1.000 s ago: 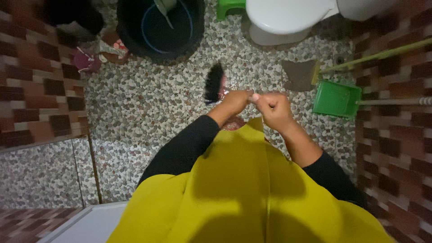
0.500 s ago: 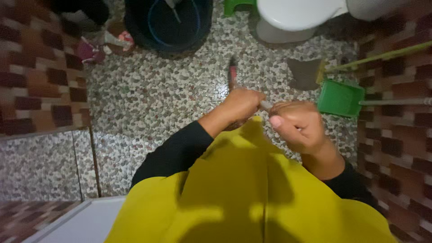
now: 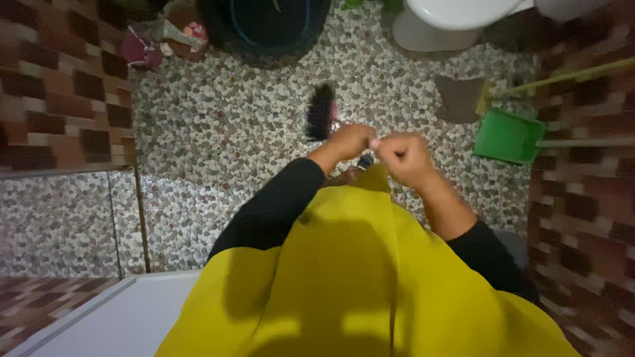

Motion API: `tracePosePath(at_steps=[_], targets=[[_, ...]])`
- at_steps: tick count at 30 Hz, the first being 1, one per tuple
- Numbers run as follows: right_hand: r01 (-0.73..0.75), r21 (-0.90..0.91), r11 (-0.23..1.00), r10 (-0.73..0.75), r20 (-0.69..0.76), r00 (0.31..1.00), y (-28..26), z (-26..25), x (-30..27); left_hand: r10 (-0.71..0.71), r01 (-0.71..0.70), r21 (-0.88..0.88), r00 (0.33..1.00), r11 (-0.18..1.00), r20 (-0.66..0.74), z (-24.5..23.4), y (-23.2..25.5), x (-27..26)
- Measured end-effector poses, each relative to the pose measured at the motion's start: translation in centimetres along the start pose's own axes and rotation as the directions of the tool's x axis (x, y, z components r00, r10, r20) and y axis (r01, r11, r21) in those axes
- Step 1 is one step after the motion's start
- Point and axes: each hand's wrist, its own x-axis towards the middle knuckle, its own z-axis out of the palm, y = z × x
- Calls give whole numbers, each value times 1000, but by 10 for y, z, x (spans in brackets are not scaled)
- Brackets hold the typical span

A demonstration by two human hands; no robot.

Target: The person sweeps a pebble-tiled floor in a bathroom using a broom, moving debris toward a green dustpan. The person then uses the broom to push the collected dirt into the dustpan.

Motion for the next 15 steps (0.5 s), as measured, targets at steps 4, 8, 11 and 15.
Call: tracePosePath(at_steps=[4,8,11,15], targets=[[72,-201,977,-67,31,997,-10,20,-9,99,-34,-981,995,191,-16,-11,40,-43],[173,-217,961,-172,24,985,-54,8,-5,-55,170,-559,975,812,216,-46,86,-19],[206,-176,963,-205,25,979,-96,-3,-6,-128,215,-319,954,923,271,-64,92,-13],[248,81,965,-255,91,963,-133,-12,-7,-22,14,96,997,995,74,-86,88,-43]])
